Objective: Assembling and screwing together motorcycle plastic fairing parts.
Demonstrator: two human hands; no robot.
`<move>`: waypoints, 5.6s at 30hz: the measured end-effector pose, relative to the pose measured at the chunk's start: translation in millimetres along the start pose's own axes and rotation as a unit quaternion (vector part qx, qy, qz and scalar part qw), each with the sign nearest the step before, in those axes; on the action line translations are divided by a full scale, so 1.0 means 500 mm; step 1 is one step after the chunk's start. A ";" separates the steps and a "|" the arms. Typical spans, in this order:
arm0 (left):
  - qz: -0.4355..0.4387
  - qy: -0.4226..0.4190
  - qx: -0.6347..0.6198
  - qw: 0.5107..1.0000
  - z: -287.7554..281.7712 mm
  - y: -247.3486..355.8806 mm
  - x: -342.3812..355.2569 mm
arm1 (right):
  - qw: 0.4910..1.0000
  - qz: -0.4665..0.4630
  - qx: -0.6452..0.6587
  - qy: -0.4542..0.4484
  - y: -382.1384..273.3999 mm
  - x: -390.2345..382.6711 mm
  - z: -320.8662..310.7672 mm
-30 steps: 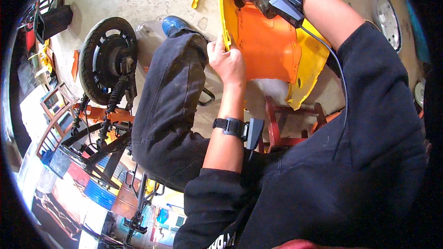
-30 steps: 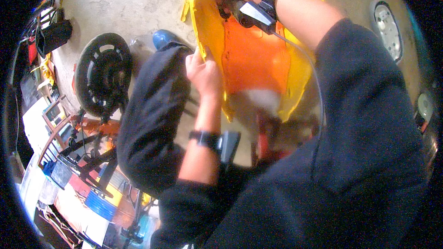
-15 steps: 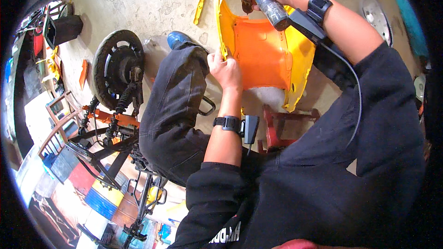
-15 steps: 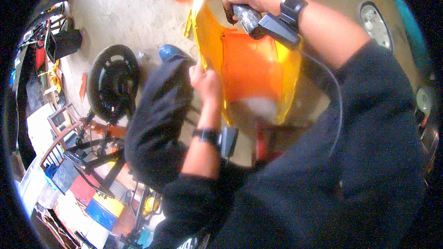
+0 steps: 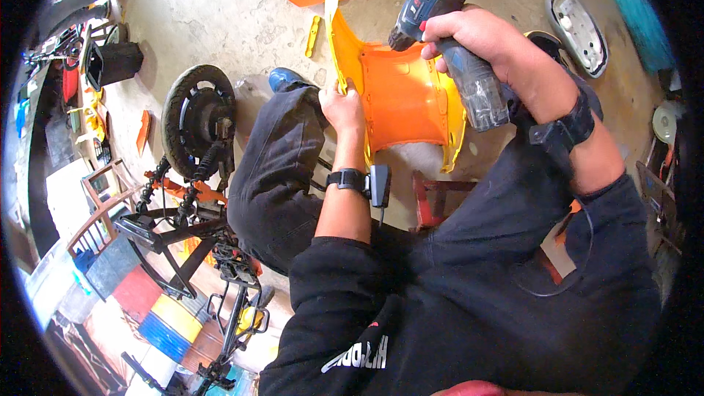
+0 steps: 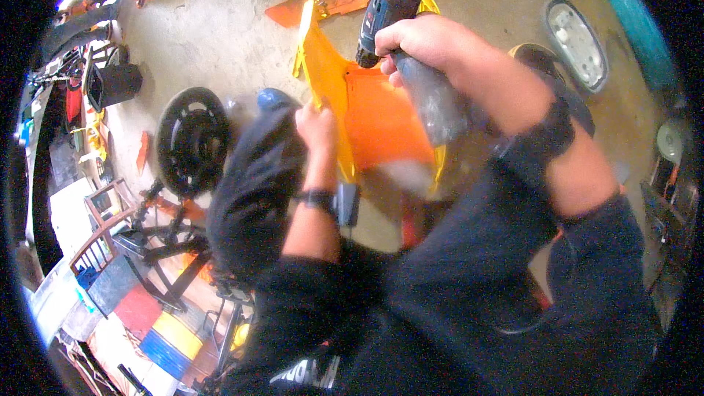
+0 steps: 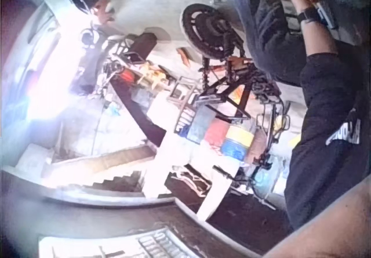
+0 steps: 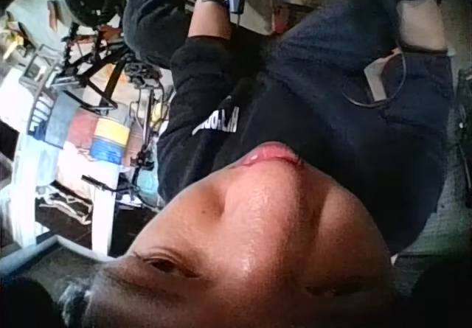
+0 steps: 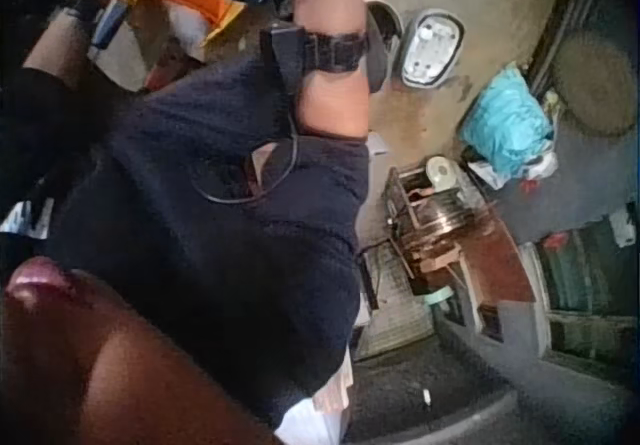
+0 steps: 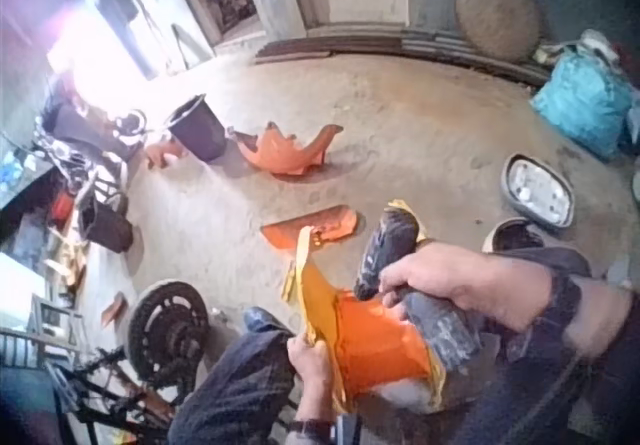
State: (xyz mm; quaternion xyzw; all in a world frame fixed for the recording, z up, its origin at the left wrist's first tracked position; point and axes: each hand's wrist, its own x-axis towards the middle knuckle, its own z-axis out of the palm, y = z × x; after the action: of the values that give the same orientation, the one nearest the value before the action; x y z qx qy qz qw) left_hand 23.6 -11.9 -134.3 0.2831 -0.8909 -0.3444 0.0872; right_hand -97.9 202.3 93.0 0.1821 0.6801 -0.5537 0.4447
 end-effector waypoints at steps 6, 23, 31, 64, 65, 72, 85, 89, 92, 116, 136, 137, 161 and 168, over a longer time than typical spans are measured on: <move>0.037 -0.037 0.117 0.992 -0.068 0.037 0.035 | 0.995 -0.076 0.058 0.011 0.030 -0.011 -0.044; -0.209 -0.296 -0.499 0.787 -0.263 0.289 0.029 | 0.963 -0.214 0.116 -0.115 0.056 -0.079 -0.095; -0.163 -0.306 -0.418 0.840 -0.244 0.272 0.041 | 0.958 -0.196 0.140 -0.157 0.042 -0.099 -0.080; -0.177 -0.249 -0.556 0.773 -0.229 0.254 0.038 | 0.959 -0.228 0.062 -0.154 0.046 -0.104 -0.049; -0.181 -0.244 -0.576 0.759 -0.228 0.254 0.038 | 0.962 -0.211 0.074 -0.155 0.046 -0.105 -0.049; -0.172 -0.261 -0.606 0.732 -0.237 0.259 0.046 | 0.954 -0.243 0.073 -0.162 0.048 -0.106 -0.056; -0.203 -0.303 -0.570 0.736 -0.247 0.261 0.052 | 0.956 -0.254 0.050 -0.137 0.047 -0.118 -0.051; -0.208 -0.298 -0.597 0.715 -0.238 0.254 0.052 | 0.948 -0.280 0.027 -0.147 0.052 -0.112 -0.047; -0.196 -0.286 -0.536 0.770 -0.242 0.266 0.045 | 0.951 -0.281 0.000 -0.128 0.049 -0.119 -0.044; -0.142 -0.298 -0.561 0.759 -0.218 0.277 0.050 | 0.949 -0.084 0.230 -0.201 0.013 -0.162 -0.095; -0.092 -0.367 0.022 0.925 0.245 -0.008 0.000 | 0.970 -0.195 0.141 -0.042 0.017 -0.114 -0.167; -0.057 -0.366 0.039 0.928 0.263 -0.065 0.004 | 0.975 -0.168 0.141 -0.028 0.019 -0.111 -0.158; 0.207 -0.505 0.015 0.838 0.581 0.046 0.161 | 0.934 0.349 0.032 0.068 -0.018 -0.046 -0.307; 0.232 -0.543 0.095 0.802 0.642 -0.028 0.164 | 0.948 0.311 0.008 -0.072 -0.011 -0.065 -0.353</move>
State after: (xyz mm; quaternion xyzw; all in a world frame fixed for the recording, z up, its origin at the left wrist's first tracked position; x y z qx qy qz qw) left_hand -150.5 114.5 -386.9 -0.1582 -0.8600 -0.3245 -0.3607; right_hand -155.5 369.9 121.1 0.3472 0.5516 -0.4049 0.6413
